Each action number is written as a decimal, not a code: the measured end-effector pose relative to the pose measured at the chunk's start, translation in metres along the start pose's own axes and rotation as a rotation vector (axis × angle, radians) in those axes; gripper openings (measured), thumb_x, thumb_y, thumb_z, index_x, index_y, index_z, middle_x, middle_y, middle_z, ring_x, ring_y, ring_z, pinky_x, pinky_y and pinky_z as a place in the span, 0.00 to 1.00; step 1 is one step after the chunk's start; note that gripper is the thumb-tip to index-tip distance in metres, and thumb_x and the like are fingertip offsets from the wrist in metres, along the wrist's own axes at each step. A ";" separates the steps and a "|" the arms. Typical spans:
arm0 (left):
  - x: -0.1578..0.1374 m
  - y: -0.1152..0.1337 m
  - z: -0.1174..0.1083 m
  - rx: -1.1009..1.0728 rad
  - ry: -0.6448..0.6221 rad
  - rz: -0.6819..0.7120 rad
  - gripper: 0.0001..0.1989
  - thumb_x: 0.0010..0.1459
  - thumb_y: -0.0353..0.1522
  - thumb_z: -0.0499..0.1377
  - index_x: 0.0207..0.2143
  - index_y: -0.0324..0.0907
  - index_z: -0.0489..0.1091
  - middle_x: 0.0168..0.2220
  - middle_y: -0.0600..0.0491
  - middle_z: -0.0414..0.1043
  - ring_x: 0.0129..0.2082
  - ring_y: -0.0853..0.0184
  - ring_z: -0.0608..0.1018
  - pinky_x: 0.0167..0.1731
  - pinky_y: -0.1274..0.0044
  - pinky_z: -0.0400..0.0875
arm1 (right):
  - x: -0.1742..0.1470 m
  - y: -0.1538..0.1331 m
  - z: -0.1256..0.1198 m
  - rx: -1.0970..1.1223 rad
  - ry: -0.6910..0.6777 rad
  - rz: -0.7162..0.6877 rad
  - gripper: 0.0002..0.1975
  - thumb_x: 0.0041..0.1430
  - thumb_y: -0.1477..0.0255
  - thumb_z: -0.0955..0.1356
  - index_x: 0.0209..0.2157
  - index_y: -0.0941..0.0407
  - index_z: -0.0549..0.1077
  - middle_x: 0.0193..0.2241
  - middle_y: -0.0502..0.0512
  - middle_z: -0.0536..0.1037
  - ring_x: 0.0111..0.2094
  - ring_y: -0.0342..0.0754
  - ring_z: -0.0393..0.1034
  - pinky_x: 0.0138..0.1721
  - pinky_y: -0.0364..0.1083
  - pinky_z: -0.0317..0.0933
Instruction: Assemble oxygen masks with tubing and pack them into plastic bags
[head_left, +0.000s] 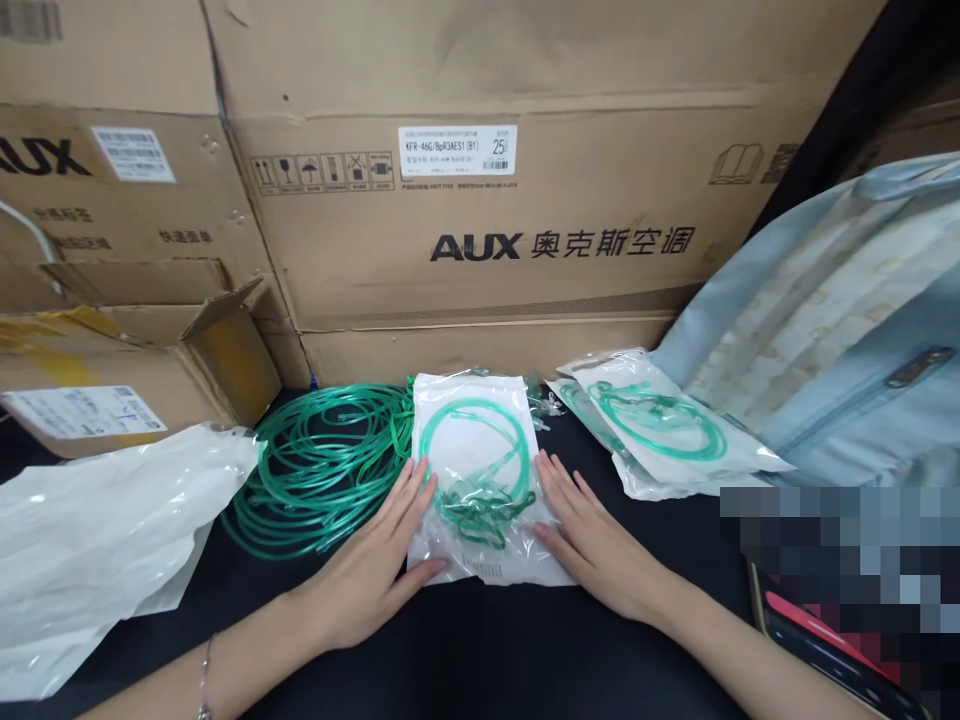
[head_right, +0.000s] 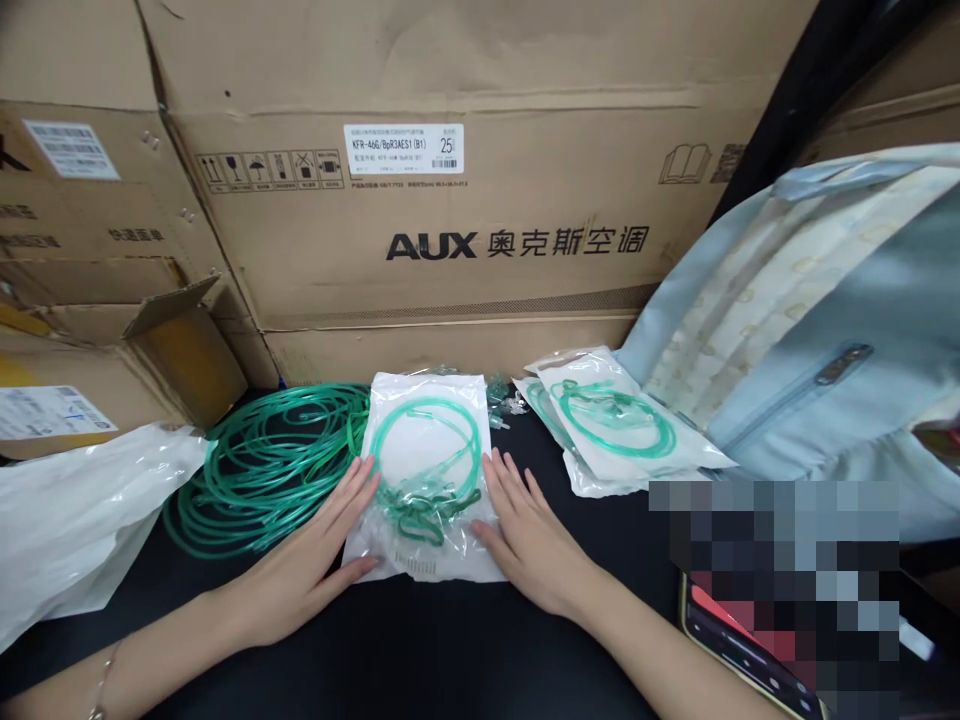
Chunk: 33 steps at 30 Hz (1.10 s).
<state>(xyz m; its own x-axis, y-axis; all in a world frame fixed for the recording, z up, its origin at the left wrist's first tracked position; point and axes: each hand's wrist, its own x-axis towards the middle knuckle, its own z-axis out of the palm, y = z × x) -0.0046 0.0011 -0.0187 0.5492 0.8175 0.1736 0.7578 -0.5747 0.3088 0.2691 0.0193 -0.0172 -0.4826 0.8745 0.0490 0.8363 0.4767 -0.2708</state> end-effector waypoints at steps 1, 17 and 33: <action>0.000 0.000 0.000 0.004 0.006 -0.010 0.33 0.61 0.40 0.45 0.62 0.46 0.27 0.64 0.50 0.25 0.62 0.59 0.36 0.57 0.62 0.47 | 0.000 0.001 -0.001 -0.005 -0.029 -0.001 0.33 0.62 0.57 0.50 0.62 0.60 0.34 0.63 0.57 0.38 0.62 0.50 0.27 0.60 0.57 0.34; -0.002 0.000 0.003 0.025 0.080 -0.032 0.33 0.60 0.38 0.47 0.62 0.48 0.31 0.64 0.48 0.25 0.62 0.55 0.43 0.54 0.63 0.55 | 0.000 0.004 0.002 -0.009 -0.006 -0.041 0.32 0.62 0.57 0.52 0.62 0.56 0.37 0.62 0.57 0.45 0.62 0.52 0.33 0.59 0.60 0.36; -0.002 0.002 0.001 0.020 0.060 -0.048 0.33 0.60 0.38 0.48 0.62 0.47 0.33 0.65 0.48 0.25 0.62 0.54 0.44 0.55 0.63 0.55 | 0.001 0.002 0.001 0.021 -0.016 -0.022 0.32 0.61 0.57 0.53 0.62 0.57 0.38 0.62 0.59 0.46 0.62 0.51 0.33 0.60 0.59 0.36</action>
<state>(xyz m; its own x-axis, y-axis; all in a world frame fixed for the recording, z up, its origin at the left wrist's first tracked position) -0.0041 -0.0018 -0.0199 0.4907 0.8443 0.2154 0.7896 -0.5354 0.2997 0.2702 0.0208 -0.0183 -0.5046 0.8624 0.0400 0.8201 0.4933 -0.2899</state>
